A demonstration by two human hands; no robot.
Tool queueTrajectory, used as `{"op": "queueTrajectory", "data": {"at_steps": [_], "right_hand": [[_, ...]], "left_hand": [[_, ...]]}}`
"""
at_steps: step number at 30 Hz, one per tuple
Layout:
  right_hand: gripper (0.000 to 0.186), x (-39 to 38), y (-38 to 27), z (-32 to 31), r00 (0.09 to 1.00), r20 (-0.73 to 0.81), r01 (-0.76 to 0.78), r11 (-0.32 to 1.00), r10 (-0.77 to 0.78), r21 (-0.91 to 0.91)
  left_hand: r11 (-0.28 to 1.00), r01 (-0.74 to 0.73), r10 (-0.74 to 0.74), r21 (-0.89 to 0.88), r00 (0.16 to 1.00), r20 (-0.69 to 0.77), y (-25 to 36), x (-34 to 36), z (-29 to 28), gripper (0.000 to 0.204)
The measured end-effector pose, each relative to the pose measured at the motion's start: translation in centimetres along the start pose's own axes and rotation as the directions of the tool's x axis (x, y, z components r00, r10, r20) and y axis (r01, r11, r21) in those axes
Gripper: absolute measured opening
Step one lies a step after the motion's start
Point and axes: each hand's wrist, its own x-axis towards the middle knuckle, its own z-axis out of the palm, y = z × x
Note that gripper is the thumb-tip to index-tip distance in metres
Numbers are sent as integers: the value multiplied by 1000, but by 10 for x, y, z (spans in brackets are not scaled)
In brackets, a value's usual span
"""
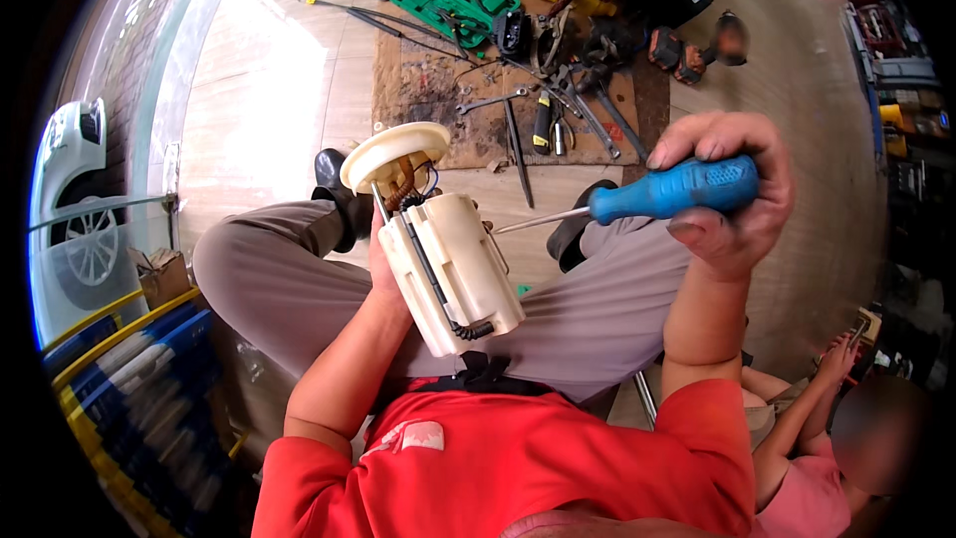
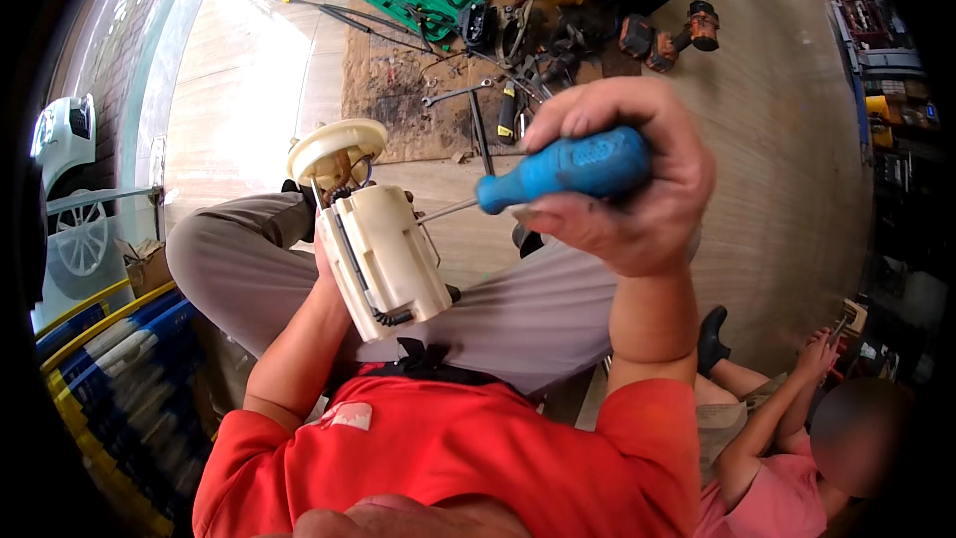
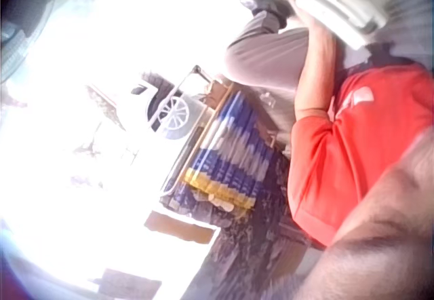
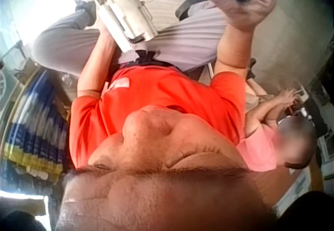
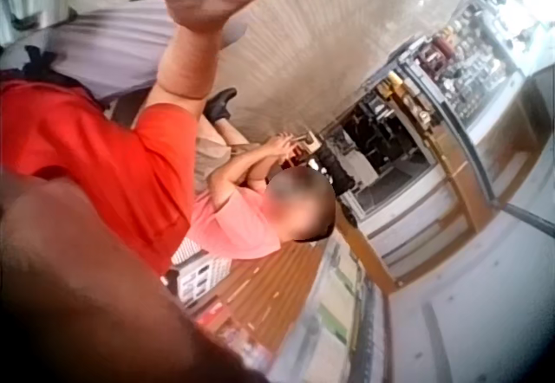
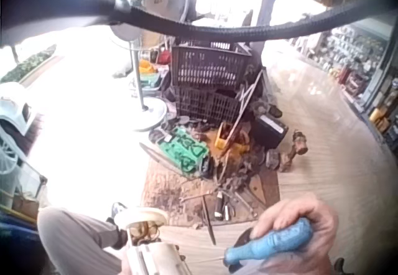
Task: The person disassembles a fuel pump assembly by prying the housing apart and removing components with a screwdriver.
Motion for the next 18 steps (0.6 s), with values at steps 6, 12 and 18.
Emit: {"op": "queueTrajectory", "data": {"at_steps": [6,12,18], "right_hand": [[36,-2,20,17,998,-4,63,994,-63,91],[29,2,19,25,999,-31,33,907,-22,420],[34,-4,30,50,988,61,103,891,-144,443]], "left_hand": [[982,85,-58,-170,986,155,-9,8,-12,81],[989,136,-126,-52,978,165,-21,9,-4,91],[987,154,-147,-35,975,168,-30,5,5,91]]}}
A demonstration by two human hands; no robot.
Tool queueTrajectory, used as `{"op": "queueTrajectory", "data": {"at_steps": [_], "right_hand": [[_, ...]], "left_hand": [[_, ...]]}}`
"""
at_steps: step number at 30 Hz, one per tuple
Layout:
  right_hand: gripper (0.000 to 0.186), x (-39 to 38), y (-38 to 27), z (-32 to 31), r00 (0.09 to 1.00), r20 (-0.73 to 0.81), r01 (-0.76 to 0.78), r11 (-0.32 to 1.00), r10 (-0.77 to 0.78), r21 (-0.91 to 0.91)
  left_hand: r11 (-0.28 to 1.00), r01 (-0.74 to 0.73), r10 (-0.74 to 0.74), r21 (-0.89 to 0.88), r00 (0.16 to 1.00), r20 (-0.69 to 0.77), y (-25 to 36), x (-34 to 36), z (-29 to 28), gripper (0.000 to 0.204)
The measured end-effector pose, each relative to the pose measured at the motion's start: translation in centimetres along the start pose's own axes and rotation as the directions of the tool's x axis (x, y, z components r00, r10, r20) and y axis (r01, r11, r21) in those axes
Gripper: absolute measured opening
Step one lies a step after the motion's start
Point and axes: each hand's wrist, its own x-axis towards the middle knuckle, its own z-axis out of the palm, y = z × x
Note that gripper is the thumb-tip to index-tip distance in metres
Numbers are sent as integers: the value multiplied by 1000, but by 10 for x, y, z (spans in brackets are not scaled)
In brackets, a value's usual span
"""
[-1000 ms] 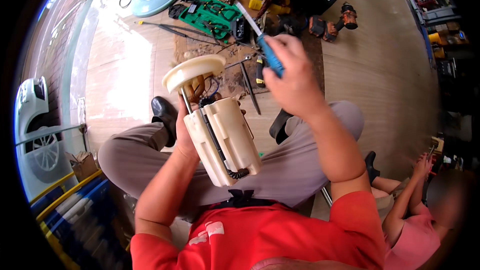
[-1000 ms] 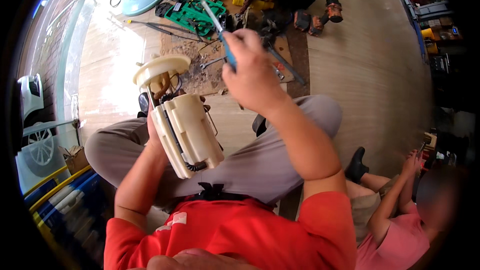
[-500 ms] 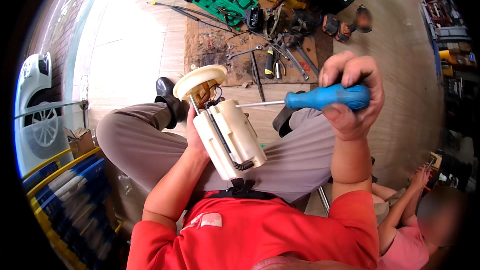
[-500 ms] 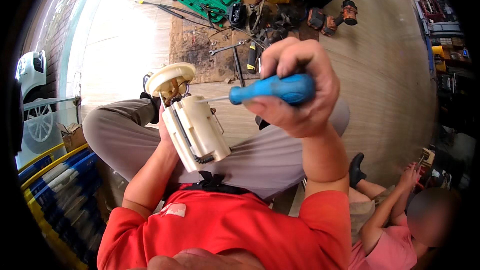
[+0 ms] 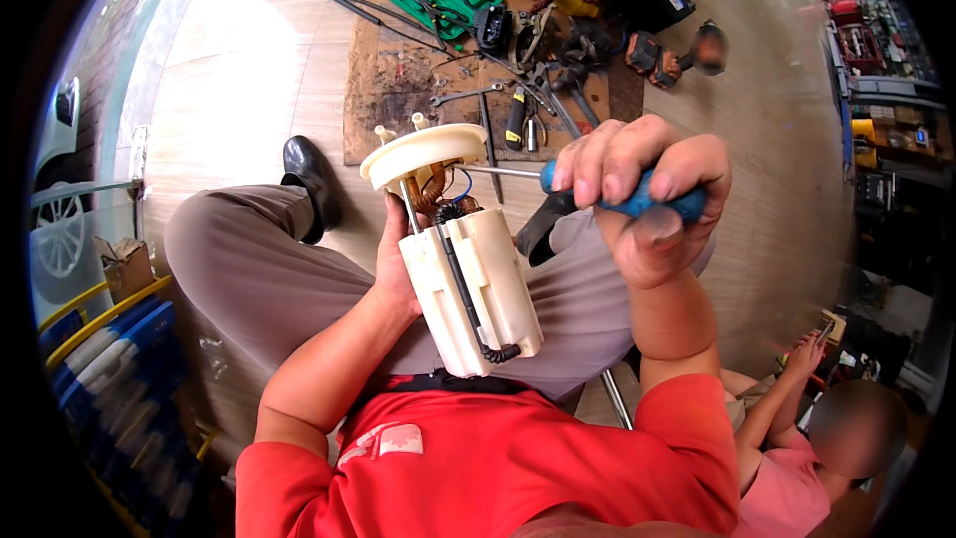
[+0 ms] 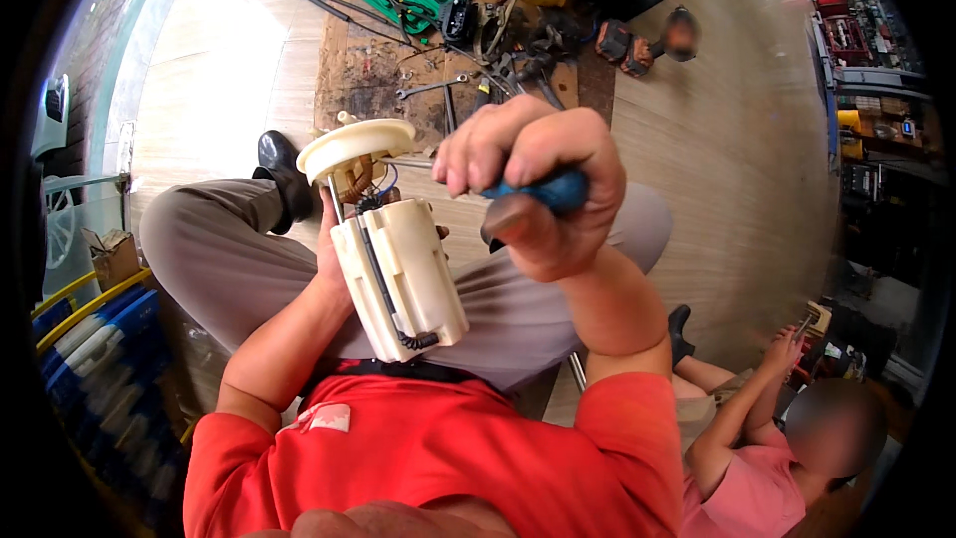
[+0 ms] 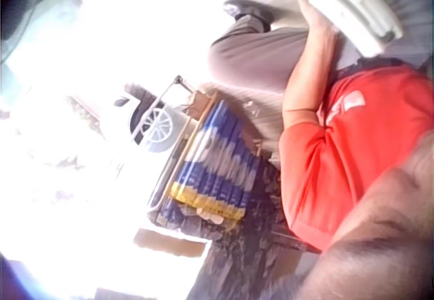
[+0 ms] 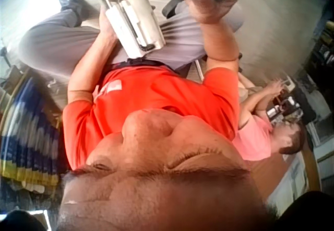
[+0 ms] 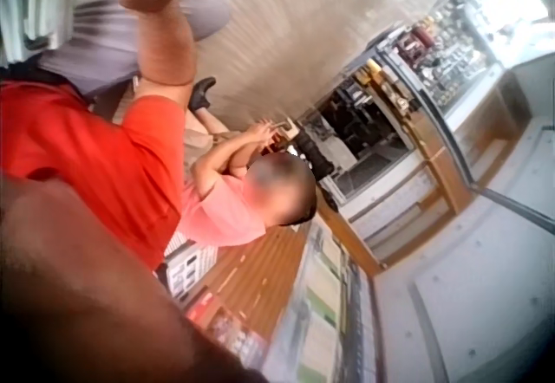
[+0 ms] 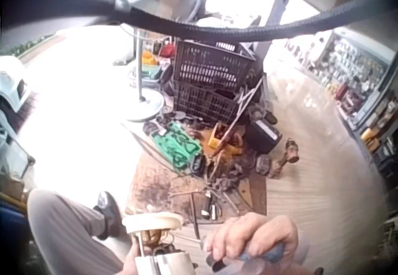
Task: The person disassembles a fuel pump assembly by prying the housing apart and removing components with a screwdriver.
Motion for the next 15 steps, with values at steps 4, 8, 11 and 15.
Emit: {"op": "queueTrajectory", "data": {"at_steps": [4,8,11,15], "right_hand": [[33,-2,7,11,998,40,52,998,-51,-19],[34,0,-4,18,971,238,48,996,-27,-80],[36,3,-15,20,930,365,-1,991,51,-134],[40,2,-16,25,896,439,13,986,62,-165]], "left_hand": [[996,-59,60,63,998,-20,-4,0,-1,80],[999,-50,50,-16,999,12,-1,2,-7,73],[998,49,-45,-35,995,89,4,-1,-8,67],[992,23,-23,122,1000,-1,3,2,-12,59]]}}
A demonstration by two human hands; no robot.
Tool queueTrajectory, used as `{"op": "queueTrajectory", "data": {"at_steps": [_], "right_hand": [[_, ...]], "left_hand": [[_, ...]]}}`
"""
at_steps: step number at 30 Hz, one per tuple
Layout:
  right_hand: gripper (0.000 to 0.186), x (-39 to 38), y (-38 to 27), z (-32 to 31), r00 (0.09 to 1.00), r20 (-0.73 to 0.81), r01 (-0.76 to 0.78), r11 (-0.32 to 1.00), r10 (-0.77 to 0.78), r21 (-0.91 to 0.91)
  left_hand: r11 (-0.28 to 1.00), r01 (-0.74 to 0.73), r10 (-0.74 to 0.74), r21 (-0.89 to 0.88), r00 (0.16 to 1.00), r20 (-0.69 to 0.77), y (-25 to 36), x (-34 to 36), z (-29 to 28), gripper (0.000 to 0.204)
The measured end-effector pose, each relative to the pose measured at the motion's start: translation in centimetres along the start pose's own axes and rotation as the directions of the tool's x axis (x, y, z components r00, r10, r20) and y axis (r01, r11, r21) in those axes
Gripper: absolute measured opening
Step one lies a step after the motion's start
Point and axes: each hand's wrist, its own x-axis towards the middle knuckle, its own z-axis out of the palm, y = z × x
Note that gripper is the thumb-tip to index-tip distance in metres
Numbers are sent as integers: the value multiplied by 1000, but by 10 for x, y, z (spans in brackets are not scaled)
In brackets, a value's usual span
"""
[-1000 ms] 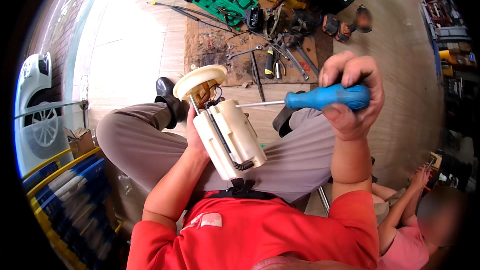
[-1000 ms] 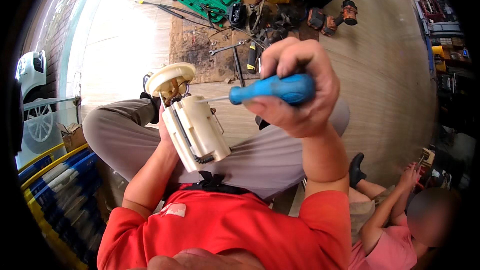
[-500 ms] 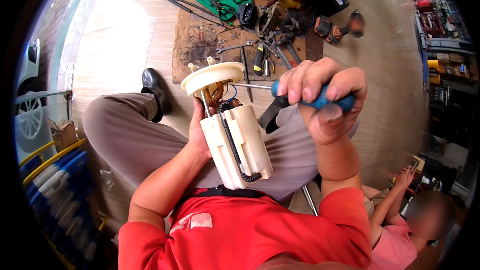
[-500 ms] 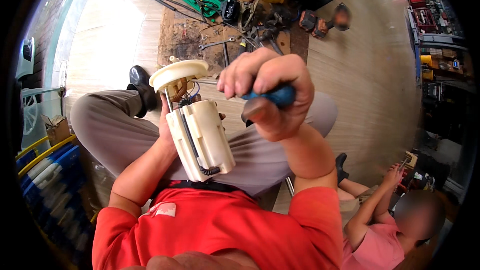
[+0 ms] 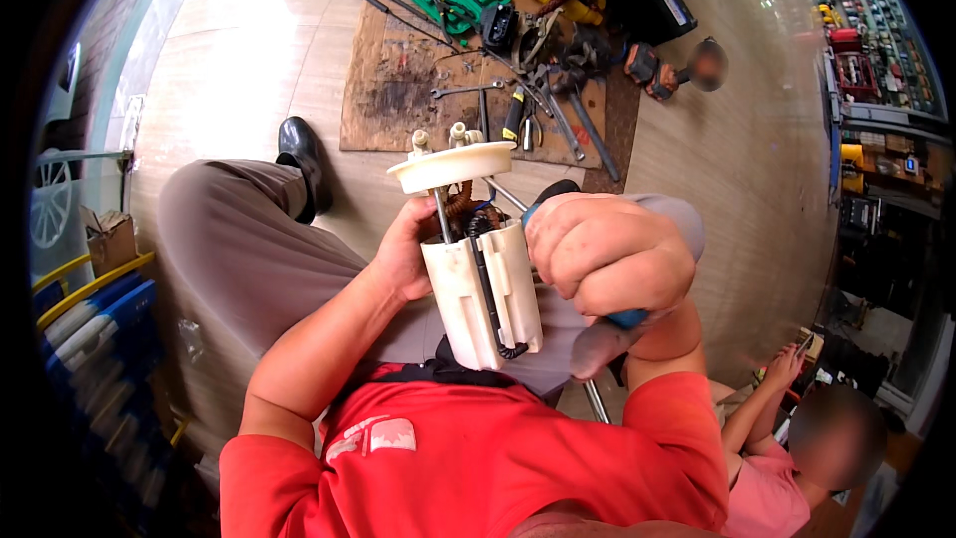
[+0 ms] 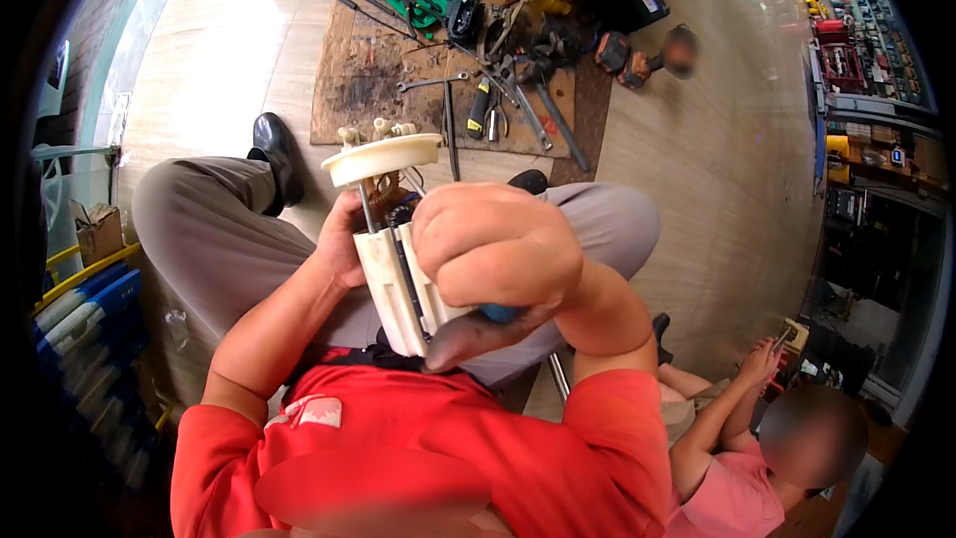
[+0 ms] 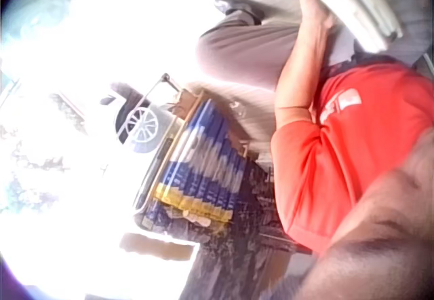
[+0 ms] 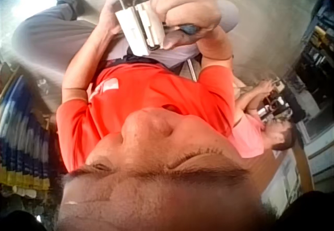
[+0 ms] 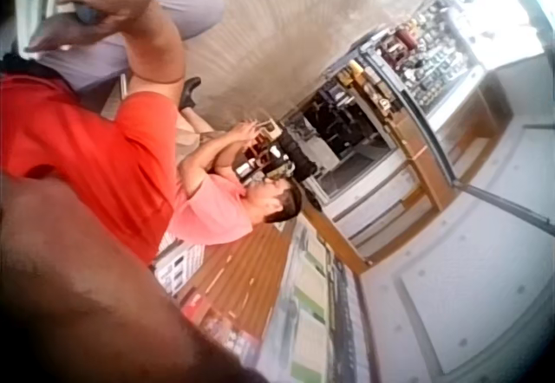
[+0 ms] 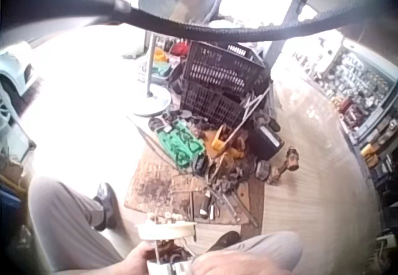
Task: The person disassembles a fuel pump assembly by prying the housing apart and removing components with a screwdriver.
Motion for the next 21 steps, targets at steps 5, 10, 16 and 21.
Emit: {"op": "queueTrajectory", "data": {"at_steps": [5,10,16,21], "right_hand": [[30,-7,7,11,993,-106,-54,998,56,15],[31,-12,10,14,970,-188,-157,987,157,12],[35,-14,16,13,931,-288,-228,973,227,30],[36,-15,15,13,949,-224,-220,975,221,28]], "left_hand": [[998,60,-56,29,992,-113,-2,0,-2,54],[998,46,-33,53,974,-224,0,1,10,55],[976,157,-133,151,978,-160,3,2,3,41],[985,85,-63,149,987,-147,1,2,-2,37]]}}
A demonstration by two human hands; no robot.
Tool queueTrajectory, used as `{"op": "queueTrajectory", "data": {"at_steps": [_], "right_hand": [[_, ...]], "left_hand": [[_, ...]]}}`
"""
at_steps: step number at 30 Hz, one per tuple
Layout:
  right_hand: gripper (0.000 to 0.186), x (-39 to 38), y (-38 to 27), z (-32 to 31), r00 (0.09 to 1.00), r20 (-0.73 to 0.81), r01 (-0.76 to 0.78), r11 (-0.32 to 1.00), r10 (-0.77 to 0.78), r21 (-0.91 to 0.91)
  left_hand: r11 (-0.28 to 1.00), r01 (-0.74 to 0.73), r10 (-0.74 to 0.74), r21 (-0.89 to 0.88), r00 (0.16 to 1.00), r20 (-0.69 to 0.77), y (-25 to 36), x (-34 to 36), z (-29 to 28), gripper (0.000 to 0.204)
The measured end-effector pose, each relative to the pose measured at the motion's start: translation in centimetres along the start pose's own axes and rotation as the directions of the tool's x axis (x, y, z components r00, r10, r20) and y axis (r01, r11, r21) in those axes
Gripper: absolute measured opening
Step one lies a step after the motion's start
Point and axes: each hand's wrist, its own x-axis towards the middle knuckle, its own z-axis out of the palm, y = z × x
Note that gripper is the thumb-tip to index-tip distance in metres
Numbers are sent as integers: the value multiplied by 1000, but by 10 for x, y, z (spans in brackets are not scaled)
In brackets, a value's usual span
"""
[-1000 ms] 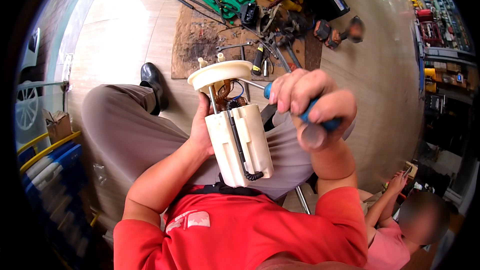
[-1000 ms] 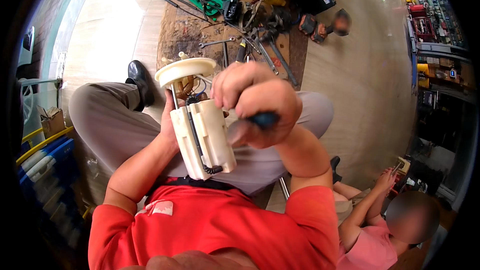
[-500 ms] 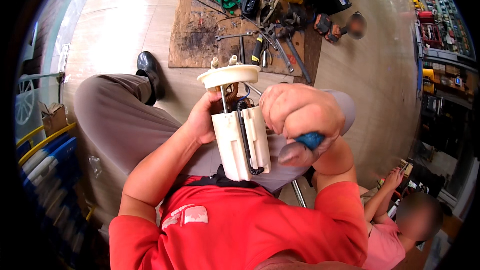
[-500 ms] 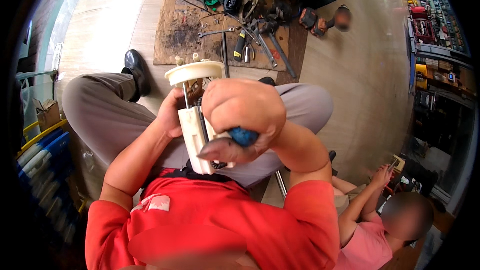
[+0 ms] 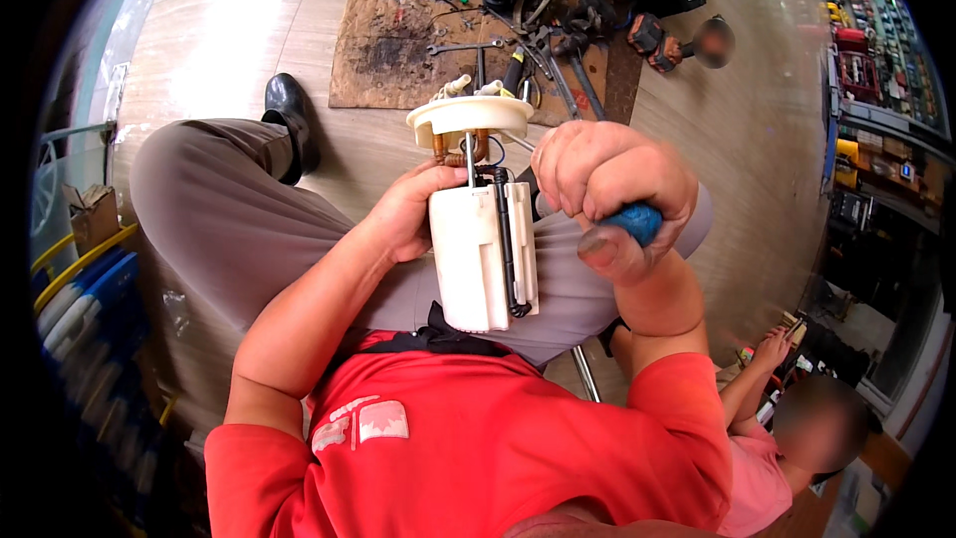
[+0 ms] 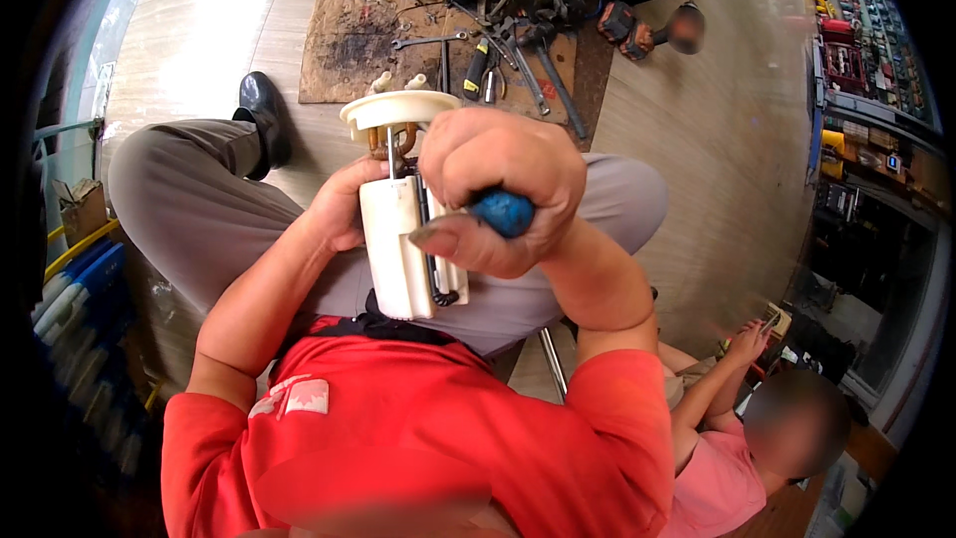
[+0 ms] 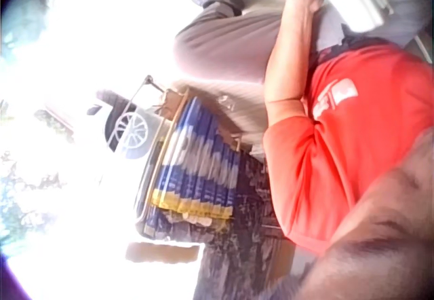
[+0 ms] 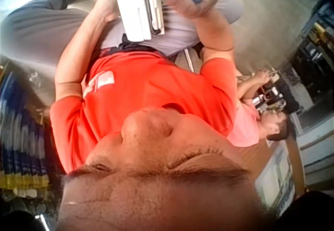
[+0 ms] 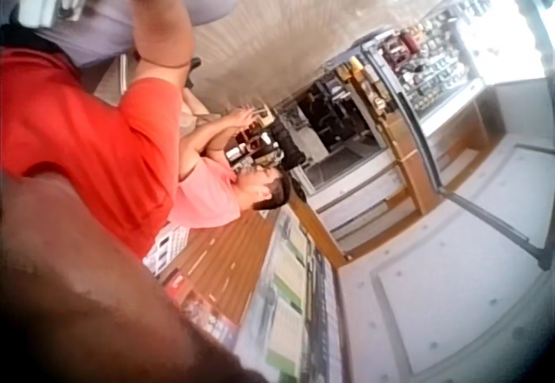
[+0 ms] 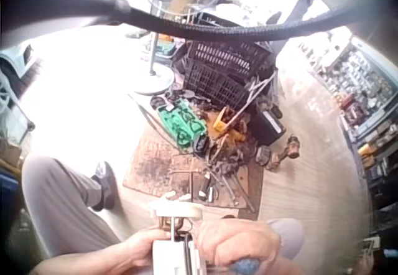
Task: The person disassembles a fuel pump assembly by prying the housing apart and removing components with a screwdriver.
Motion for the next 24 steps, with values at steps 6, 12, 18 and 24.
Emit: {"op": "queueTrajectory", "data": {"at_steps": [6,12,18,24], "right_hand": [[25,-1,3,2,1000,-6,-23,993,23,113],[25,-3,-3,-8,995,-95,64,967,-42,246],[37,-3,-2,-2,1000,-20,-14,997,16,82],[38,-17,-1,-7,998,-33,-61,997,59,-52]], "left_hand": [[987,-58,43,146,994,103,6,2,-1,46],[989,-52,63,138,995,-72,-4,8,-6,41],[969,-53,82,242,990,-113,-17,12,-8,36],[972,51,-4,229,979,-202,-15,19,-11,32]]}}
